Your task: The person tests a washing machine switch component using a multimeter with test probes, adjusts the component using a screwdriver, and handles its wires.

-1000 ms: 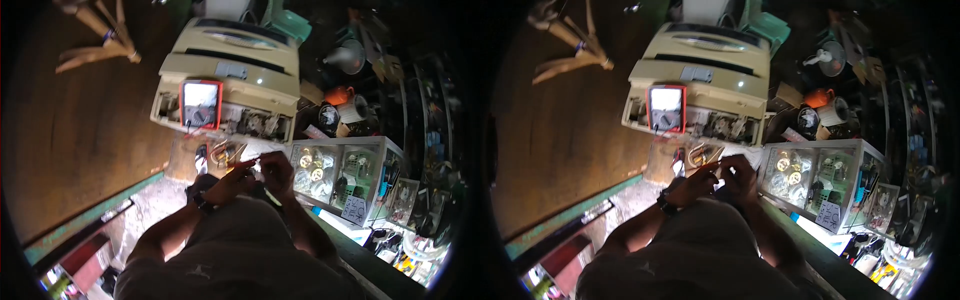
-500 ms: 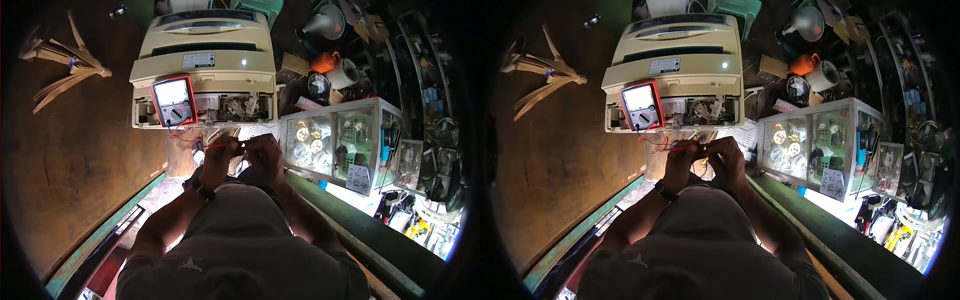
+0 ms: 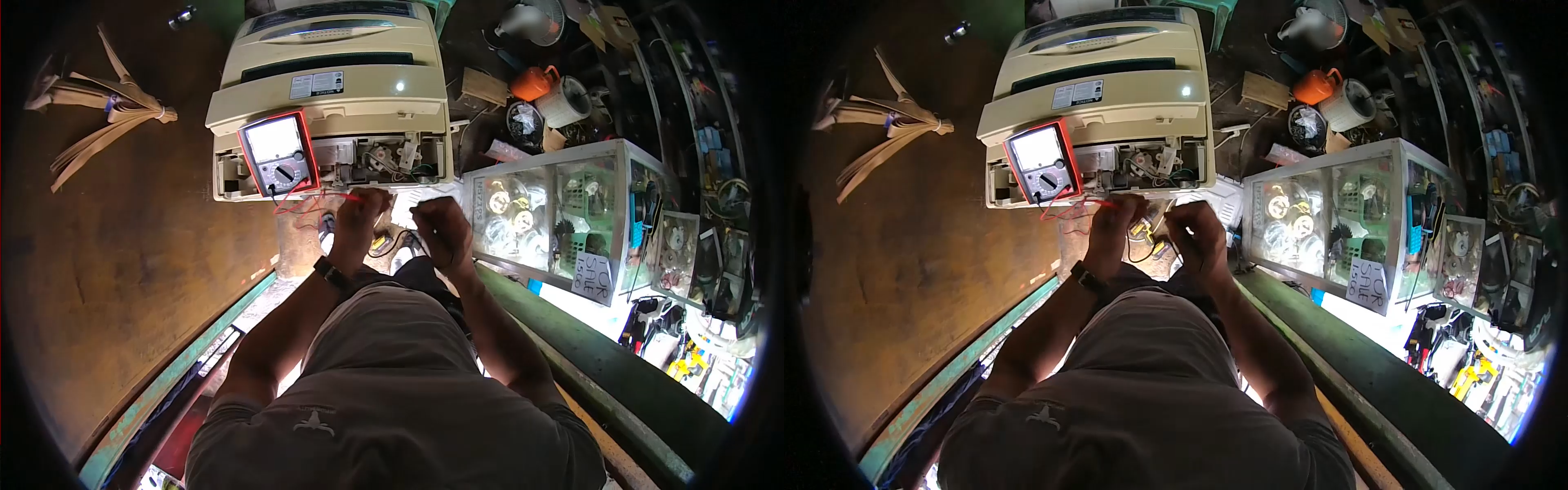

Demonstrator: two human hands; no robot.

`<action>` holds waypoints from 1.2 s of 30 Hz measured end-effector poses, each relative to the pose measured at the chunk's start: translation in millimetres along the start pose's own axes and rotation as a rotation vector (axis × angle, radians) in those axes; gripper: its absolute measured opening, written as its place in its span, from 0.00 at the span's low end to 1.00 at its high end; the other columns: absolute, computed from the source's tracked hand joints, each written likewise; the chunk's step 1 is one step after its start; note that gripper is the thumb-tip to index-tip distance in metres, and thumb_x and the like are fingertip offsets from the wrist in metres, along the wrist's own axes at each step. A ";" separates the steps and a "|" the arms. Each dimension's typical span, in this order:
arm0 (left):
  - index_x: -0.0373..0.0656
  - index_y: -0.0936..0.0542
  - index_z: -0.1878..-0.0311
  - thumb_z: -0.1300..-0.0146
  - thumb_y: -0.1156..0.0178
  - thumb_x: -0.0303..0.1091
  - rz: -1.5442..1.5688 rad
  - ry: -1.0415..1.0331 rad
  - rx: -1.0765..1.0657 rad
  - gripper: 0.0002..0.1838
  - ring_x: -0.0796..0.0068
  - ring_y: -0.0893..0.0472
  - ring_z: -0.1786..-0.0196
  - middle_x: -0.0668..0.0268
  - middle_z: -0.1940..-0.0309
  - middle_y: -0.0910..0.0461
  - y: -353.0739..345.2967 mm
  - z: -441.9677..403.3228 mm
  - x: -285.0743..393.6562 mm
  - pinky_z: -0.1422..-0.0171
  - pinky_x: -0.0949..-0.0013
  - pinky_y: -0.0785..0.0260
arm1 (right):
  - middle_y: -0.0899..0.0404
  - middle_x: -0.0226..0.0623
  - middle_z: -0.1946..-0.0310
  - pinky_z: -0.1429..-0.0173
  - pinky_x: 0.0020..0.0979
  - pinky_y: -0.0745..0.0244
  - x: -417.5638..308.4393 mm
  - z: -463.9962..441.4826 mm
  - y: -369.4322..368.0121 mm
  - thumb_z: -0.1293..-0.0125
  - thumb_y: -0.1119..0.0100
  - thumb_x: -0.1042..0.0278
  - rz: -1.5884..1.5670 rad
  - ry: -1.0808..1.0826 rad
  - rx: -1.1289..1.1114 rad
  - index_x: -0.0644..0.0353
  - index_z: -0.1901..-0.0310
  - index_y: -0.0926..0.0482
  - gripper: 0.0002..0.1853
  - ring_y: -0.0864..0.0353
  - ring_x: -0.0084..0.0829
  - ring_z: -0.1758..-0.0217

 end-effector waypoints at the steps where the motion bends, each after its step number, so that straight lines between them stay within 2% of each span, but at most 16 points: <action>1: 0.38 0.17 0.48 0.18 0.47 0.36 -0.008 -0.099 0.012 0.13 0.76 0.15 0.50 0.65 0.54 0.13 3.9 -10.1 -1.4 0.41 0.66 0.22 | 0.18 0.38 0.56 0.49 0.31 0.19 10.7 -8.7 10.2 0.26 0.43 0.85 0.119 0.130 0.063 0.63 0.47 0.23 0.10 0.14 0.29 0.55; 2: 0.38 0.17 0.48 0.18 0.47 0.36 -0.008 -0.095 0.010 0.13 0.76 0.15 0.50 0.65 0.54 0.13 3.8 -17.9 0.1 0.41 0.66 0.22 | 0.18 0.38 0.58 0.51 0.32 0.19 12.2 -12.5 16.2 0.24 0.44 0.82 0.237 0.256 0.127 0.63 0.47 0.24 0.08 0.14 0.30 0.57; 3: 0.38 0.16 0.47 0.18 0.46 0.36 -0.090 -0.147 0.011 0.13 0.72 0.14 0.50 0.62 0.54 0.12 2.8 -26.1 7.6 0.43 0.64 0.22 | 0.21 0.45 0.62 0.57 0.40 0.21 -7.0 -20.9 17.9 0.28 0.41 0.82 0.259 0.189 0.192 0.63 0.49 0.22 0.09 0.16 0.42 0.58; 5: 0.39 0.16 0.47 0.18 0.46 0.36 -0.172 -0.203 0.010 0.13 0.67 0.12 0.51 0.59 0.55 0.11 -0.3 -49.7 13.7 0.44 0.63 0.21 | 0.21 0.45 0.61 0.56 0.42 0.21 -0.9 -32.8 12.3 0.28 0.40 0.80 0.398 0.200 0.191 0.62 0.49 0.22 0.09 0.16 0.44 0.58; 7: 0.39 0.17 0.47 0.21 0.43 0.42 -0.600 -0.295 0.024 0.16 0.53 0.11 0.52 0.50 0.58 0.12 -11.8 -73.0 15.4 0.48 0.56 0.20 | 0.21 0.46 0.60 0.55 0.46 0.20 5.9 -43.3 3.9 0.30 0.34 0.71 0.667 0.280 0.231 0.59 0.50 0.22 0.11 0.18 0.49 0.56; 10: 0.39 0.16 0.50 0.24 0.37 0.47 -0.909 -0.272 0.003 0.17 0.56 0.13 0.60 0.52 0.63 0.13 -28.4 -90.9 25.9 0.53 0.57 0.22 | 0.20 0.46 0.59 0.55 0.47 0.19 30.1 -51.3 -2.3 0.34 0.28 0.64 0.762 0.201 0.323 0.56 0.51 0.20 0.14 0.17 0.51 0.56; 11: 0.39 0.16 0.53 0.29 0.34 0.54 -0.957 -0.291 0.042 0.23 0.47 0.13 0.58 0.47 0.63 0.13 -29.7 -94.3 30.7 0.52 0.53 0.21 | 0.20 0.46 0.59 0.56 0.49 0.19 41.4 -55.9 -4.8 0.39 0.23 0.59 0.764 0.238 0.339 0.55 0.54 0.18 0.17 0.17 0.52 0.56; 14: 0.39 0.16 0.55 0.33 0.32 0.60 -1.239 -0.182 -0.097 0.28 0.44 0.12 0.57 0.46 0.64 0.13 -39.6 -111.3 37.7 0.52 0.50 0.20 | 0.21 0.46 0.60 0.58 0.51 0.19 49.0 -63.5 -12.2 0.39 0.24 0.58 0.797 0.083 0.352 0.55 0.57 0.18 0.15 0.17 0.53 0.57; 15: 0.39 0.15 0.59 0.36 0.31 0.64 -1.190 -0.245 -0.083 0.31 0.42 0.12 0.58 0.45 0.66 0.13 -44.4 -113.8 46.7 0.55 0.47 0.19 | 0.21 0.47 0.58 0.58 0.52 0.20 50.7 -67.1 -12.6 0.38 0.27 0.57 0.820 0.098 0.374 0.56 0.54 0.19 0.16 0.17 0.55 0.58; 19: 0.37 0.13 0.64 0.37 0.30 0.61 -1.298 -0.224 -0.220 0.29 0.43 0.11 0.61 0.44 0.70 0.14 -66.1 -117.3 50.5 0.56 0.48 0.18 | 0.22 0.49 0.58 0.58 0.54 0.20 59.5 -72.5 -6.8 0.36 0.30 0.57 0.834 0.064 0.367 0.56 0.54 0.21 0.16 0.17 0.57 0.58; 22: 0.37 0.13 0.65 0.38 0.30 0.62 -1.305 -0.139 -0.178 0.30 0.43 0.11 0.59 0.43 0.69 0.13 -68.5 -122.3 51.0 0.55 0.49 0.18 | 0.18 0.45 0.64 0.57 0.54 0.24 42.6 -73.3 -1.4 0.36 0.31 0.65 0.916 0.210 0.267 0.60 0.52 0.23 0.15 0.21 0.55 0.57; 27: 0.38 0.12 0.60 0.37 0.29 0.61 -1.125 0.011 -0.187 0.29 0.55 0.10 0.63 0.52 0.68 0.10 -59.2 -148.8 32.9 0.55 0.55 0.20 | 0.19 0.45 0.64 0.56 0.49 0.22 23.7 -73.5 2.9 0.32 0.34 0.64 0.892 0.085 0.309 0.58 0.54 0.25 0.12 0.20 0.54 0.59; 31: 0.36 0.11 0.57 0.35 0.29 0.58 -1.208 0.074 -0.126 0.28 0.58 0.10 0.63 0.52 0.67 0.10 -55.3 -153.1 28.0 0.54 0.57 0.21 | 0.19 0.44 0.63 0.54 0.48 0.21 33.5 -74.2 -1.0 0.33 0.33 0.67 0.869 0.062 0.324 0.58 0.55 0.23 0.10 0.19 0.52 0.58; 33: 0.35 0.12 0.58 0.34 0.29 0.56 -1.055 0.031 -0.138 0.27 0.61 0.10 0.64 0.53 0.68 0.10 -53.2 -158.7 29.7 0.55 0.58 0.21 | 0.20 0.43 0.63 0.53 0.48 0.21 26.1 -71.2 -20.0 0.35 0.33 0.73 0.673 0.342 0.171 0.58 0.60 0.22 0.06 0.18 0.52 0.58; 34: 0.35 0.12 0.58 0.34 0.29 0.56 -1.054 0.029 -0.141 0.27 0.61 0.10 0.64 0.53 0.68 0.10 -54.2 -157.5 35.2 0.55 0.58 0.21 | 0.19 0.43 0.62 0.54 0.45 0.21 22.8 -61.8 -28.8 0.36 0.32 0.78 0.620 0.311 0.099 0.60 0.63 0.21 0.06 0.18 0.51 0.58; 36: 0.35 0.12 0.60 0.33 0.29 0.54 -0.869 0.101 -0.248 0.25 0.64 0.10 0.65 0.56 0.71 0.11 -60.2 -149.0 37.1 0.56 0.60 0.21 | 0.18 0.43 0.62 0.54 0.42 0.20 34.5 -51.8 -20.4 0.35 0.30 0.76 0.557 0.236 0.075 0.60 0.61 0.19 0.05 0.16 0.47 0.58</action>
Point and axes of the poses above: each hand's wrist, its own z-axis away from the middle knuckle, its own y-axis out of the back of the hand, x = y × z, the point moved 8 cm from there along -z, towards the middle knuckle
